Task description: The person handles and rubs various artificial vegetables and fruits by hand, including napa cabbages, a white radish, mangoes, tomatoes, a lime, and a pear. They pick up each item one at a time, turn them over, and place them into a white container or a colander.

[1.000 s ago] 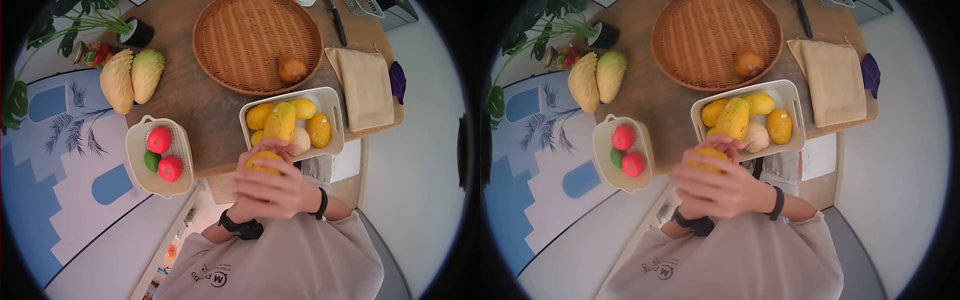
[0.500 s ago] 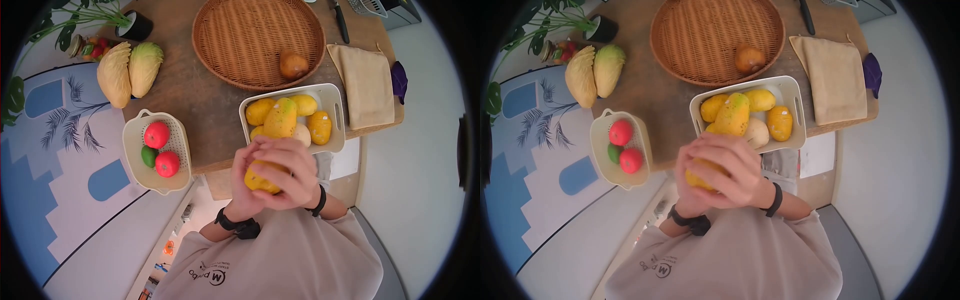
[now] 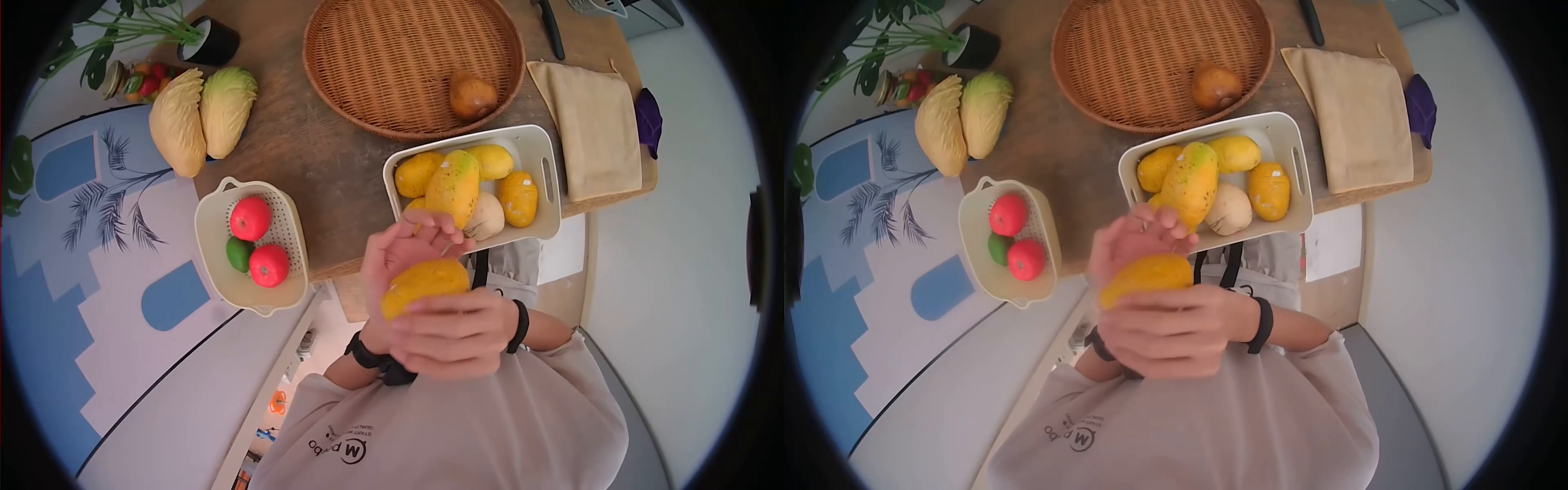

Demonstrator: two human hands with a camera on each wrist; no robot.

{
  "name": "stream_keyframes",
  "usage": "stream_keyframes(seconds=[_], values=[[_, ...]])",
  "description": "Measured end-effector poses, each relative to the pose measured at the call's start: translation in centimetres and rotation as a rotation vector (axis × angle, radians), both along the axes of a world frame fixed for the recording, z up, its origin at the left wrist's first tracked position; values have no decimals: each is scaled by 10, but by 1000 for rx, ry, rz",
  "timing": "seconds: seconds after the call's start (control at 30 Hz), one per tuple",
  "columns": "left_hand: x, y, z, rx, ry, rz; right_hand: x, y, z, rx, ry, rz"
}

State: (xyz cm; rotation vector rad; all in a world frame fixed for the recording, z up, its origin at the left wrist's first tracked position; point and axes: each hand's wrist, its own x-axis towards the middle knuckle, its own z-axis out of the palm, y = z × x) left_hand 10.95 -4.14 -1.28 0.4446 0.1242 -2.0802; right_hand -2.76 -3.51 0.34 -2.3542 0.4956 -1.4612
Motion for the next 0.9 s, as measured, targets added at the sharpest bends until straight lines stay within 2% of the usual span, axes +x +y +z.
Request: stream_keyframes(seconds=[0.03, 0.1, 0.13, 0.2, 0.27, 0.3, 0.37, 0.4, 0.5, 0.53, 0.63, 0.7, 0.77, 0.8, 0.87, 0.9], values=[[4, 2, 1, -14, -43, 4, -3, -4, 2, 42, 24, -33], [8, 6, 3, -46, -128, 15, -9, -17, 11, 257, 83, -286], [6, 4, 1, -46, -42, 14, -5, -24, 9, 283, 75, -201], [5, -2, -6, -44, 125, 5, 10, -4, 4, 141, 21, -108], [4, -3, -8, -50, 136, -14, 13, 3, 4, -6, -20, 30], [3, -2, -8, -51, 144, -21, 10, 2, 5, 16, -21, -3], [4, 1, 12, 74, -49, -93, -2, -7, 2, 59, -23, -64], [4, 2, 21, 136, -146, -128, -8, -17, -2, 106, 7, -162], [0, 0, 24, 70, -310, -217, -8, -18, -1, 85, 55, -53], [-4, -5, 10, 45, 51, -145, 3, -5, 1, 97, 9, -6], [4, -3, -2, 48, 152, -120, 0, 4, 5, 13, 90, 87], [-4, -4, 31, 63, -305, -110, -2, -10, 4, 101, 41, -35], [-7, -3, 33, 62, -409, -103, -6, -18, 9, 200, 84, -105], [-6, -1, 15, 54, -285, -108, -6, -19, 10, 251, 103, -142], [-2, -4, 2, 14, -74, -149, 4, -7, 6, 45, 200, 1], [1, -3, 1, 37, -76, -142, 8, -2, 5, -58, 249, 69]])
